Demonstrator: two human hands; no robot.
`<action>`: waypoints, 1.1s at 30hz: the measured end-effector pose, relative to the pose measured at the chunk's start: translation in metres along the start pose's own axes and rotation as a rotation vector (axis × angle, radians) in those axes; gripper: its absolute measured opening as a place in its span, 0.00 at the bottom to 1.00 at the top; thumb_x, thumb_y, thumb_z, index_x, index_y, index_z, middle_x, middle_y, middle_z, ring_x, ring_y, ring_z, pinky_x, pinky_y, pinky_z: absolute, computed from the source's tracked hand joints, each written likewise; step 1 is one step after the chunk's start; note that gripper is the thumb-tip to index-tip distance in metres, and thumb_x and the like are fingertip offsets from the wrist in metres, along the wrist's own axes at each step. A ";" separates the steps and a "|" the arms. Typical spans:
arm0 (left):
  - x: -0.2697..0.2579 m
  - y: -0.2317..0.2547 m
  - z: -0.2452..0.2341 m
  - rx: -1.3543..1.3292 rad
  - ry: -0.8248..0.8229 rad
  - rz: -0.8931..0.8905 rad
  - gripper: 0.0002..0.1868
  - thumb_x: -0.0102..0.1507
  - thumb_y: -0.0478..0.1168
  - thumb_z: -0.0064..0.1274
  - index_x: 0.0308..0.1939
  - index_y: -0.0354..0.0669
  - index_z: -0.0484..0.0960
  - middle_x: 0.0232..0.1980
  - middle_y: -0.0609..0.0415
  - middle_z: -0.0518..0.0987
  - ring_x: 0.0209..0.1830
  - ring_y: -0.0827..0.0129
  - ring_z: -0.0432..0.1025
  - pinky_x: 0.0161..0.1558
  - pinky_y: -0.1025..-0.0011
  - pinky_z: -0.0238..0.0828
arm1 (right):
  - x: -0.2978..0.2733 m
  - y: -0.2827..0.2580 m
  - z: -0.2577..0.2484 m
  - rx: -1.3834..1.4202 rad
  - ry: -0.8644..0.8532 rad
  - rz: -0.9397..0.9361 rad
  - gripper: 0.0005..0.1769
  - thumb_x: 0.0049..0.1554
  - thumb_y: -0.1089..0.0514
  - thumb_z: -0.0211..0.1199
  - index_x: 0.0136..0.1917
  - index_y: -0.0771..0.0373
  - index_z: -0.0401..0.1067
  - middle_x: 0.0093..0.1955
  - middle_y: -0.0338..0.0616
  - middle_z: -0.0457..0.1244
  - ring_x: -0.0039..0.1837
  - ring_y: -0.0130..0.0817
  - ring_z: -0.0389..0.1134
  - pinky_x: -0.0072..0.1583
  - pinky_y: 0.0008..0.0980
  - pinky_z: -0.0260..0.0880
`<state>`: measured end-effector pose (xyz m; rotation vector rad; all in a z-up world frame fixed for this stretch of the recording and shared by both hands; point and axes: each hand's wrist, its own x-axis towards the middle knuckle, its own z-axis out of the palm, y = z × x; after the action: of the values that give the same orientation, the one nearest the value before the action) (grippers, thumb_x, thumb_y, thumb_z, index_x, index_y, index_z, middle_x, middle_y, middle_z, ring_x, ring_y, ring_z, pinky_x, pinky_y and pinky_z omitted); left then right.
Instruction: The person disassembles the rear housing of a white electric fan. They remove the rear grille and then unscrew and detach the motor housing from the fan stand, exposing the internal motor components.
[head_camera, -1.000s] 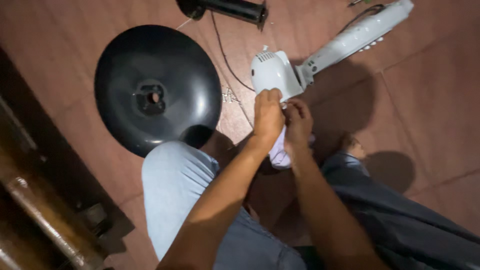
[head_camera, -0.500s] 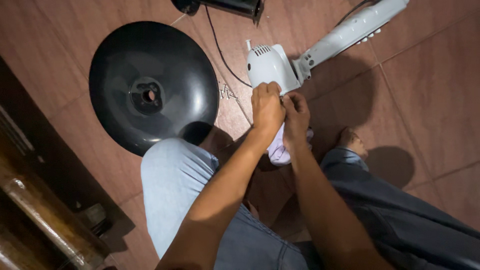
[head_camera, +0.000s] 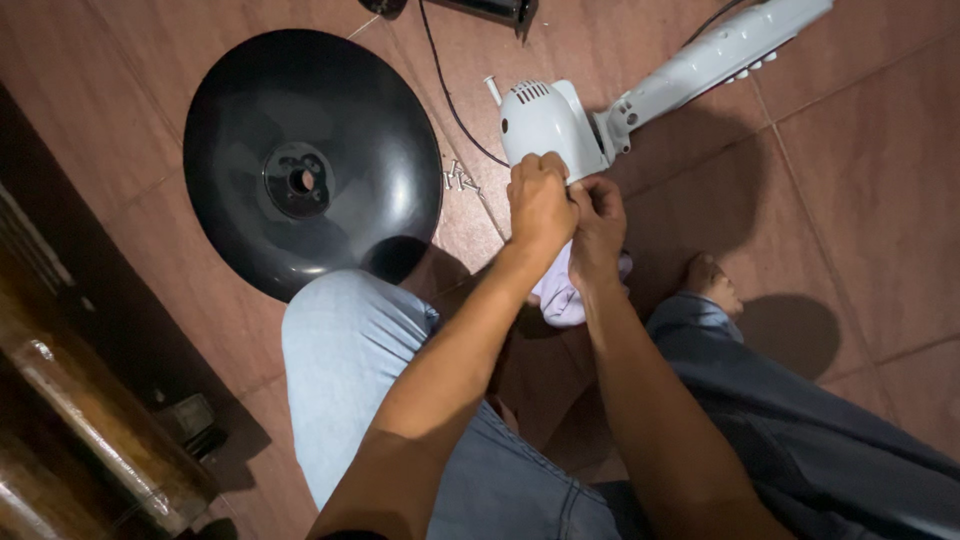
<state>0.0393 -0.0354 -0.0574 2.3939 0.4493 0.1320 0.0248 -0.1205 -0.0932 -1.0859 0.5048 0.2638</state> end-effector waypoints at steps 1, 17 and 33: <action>0.000 0.000 0.000 -0.007 -0.004 -0.002 0.13 0.53 0.34 0.61 0.40 0.38 0.77 0.46 0.39 0.74 0.50 0.41 0.69 0.51 0.49 0.67 | 0.001 -0.001 0.000 0.014 -0.005 -0.008 0.04 0.62 0.64 0.64 0.50 0.60 0.71 0.48 0.34 0.64 0.49 0.22 0.63 0.51 0.23 0.66; 0.004 0.005 0.001 0.046 -0.002 0.011 0.16 0.54 0.36 0.62 0.42 0.35 0.75 0.46 0.36 0.74 0.49 0.37 0.69 0.51 0.48 0.68 | 0.013 0.006 -0.004 -0.037 -0.059 -0.086 0.04 0.63 0.66 0.61 0.49 0.59 0.70 0.48 0.32 0.62 0.51 0.22 0.61 0.56 0.22 0.64; 0.008 0.005 -0.003 0.007 0.062 0.018 0.15 0.51 0.34 0.61 0.39 0.37 0.76 0.43 0.37 0.74 0.48 0.38 0.68 0.51 0.48 0.67 | 0.019 0.009 0.000 -0.012 -0.057 -0.039 0.05 0.62 0.68 0.61 0.48 0.59 0.70 0.45 0.32 0.62 0.48 0.21 0.60 0.50 0.23 0.63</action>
<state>0.0470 -0.0339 -0.0520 2.4062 0.4571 0.2135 0.0369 -0.1168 -0.1099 -1.0956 0.4310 0.2627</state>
